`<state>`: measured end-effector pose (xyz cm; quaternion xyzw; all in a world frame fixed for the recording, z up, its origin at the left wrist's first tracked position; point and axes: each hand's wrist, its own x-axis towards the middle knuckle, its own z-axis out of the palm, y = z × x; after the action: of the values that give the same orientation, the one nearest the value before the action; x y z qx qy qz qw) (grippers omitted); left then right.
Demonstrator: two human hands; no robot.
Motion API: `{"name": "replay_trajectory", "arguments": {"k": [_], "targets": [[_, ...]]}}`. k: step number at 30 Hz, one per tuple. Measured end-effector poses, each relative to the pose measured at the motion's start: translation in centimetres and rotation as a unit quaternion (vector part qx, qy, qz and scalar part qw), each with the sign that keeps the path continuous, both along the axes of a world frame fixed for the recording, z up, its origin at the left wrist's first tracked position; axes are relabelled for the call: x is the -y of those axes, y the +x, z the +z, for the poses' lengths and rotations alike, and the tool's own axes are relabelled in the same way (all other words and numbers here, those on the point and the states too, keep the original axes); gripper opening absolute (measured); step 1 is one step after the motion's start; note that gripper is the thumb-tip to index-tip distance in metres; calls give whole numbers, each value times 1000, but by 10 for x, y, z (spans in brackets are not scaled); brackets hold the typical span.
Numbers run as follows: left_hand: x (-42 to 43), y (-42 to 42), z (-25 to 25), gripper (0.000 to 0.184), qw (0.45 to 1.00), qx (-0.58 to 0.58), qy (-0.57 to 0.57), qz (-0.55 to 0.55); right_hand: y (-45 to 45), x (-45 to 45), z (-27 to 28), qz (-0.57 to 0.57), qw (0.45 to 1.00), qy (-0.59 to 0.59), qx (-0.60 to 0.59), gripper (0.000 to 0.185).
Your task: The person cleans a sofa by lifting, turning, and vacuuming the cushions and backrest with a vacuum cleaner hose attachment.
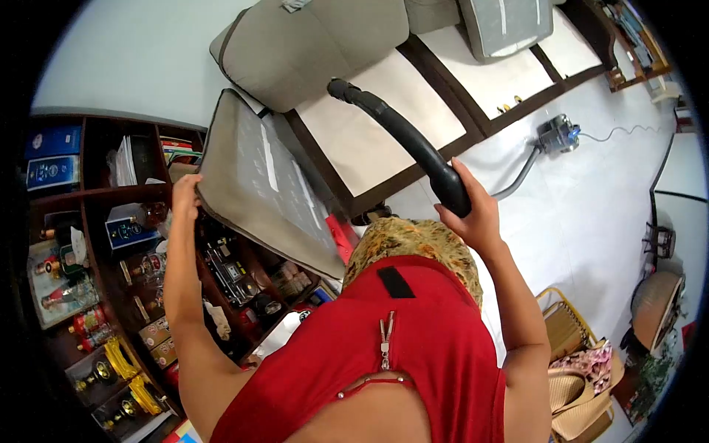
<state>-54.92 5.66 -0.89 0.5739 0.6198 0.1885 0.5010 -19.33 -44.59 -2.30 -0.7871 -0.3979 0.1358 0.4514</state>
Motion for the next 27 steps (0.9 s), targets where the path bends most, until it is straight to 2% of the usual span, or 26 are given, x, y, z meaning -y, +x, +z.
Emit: {"name": "replay_trajectory", "arguments": {"k": [2,3,4,6,12,15,17,20,23,24,25,26,27], "targets": [[-25,-2,27,15,1000,-13,-8,17,2,3,-3,-7,1000,11,12,81],[-26,10,43,15,997,3,-29,65,3,5,-3,-14,1000,10,14,81],[-18,22,60,15,997,38,-24,66,5,7,-1,-22,1000,8,20,81],[-28,25,73,16,995,69,-65,-8,12,13,3,-52,999,3,18,82],[7,73,100,18,999,19,2,31,41,47,32,-131,991,13,-7,82],[-37,38,110,20,996,70,-58,5,65,70,32,-153,988,35,-13,80],[-26,46,140,14,997,61,16,39,85,84,31,-156,987,34,-22,80],[-49,51,163,21,991,110,48,54,118,107,26,-152,987,52,-20,82],[-39,122,194,18,982,132,94,99,156,128,24,-141,987,81,-15,82],[-65,130,198,18,979,154,78,109,168,136,27,-130,988,82,12,83],[-66,150,213,19,981,149,98,76,179,146,30,-127,988,89,-5,84],[-19,205,232,17,968,171,113,147,190,155,33,-123,988,96,-20,84],[-119,175,221,17,981,156,95,63,200,162,38,-124,986,107,31,85]]}}
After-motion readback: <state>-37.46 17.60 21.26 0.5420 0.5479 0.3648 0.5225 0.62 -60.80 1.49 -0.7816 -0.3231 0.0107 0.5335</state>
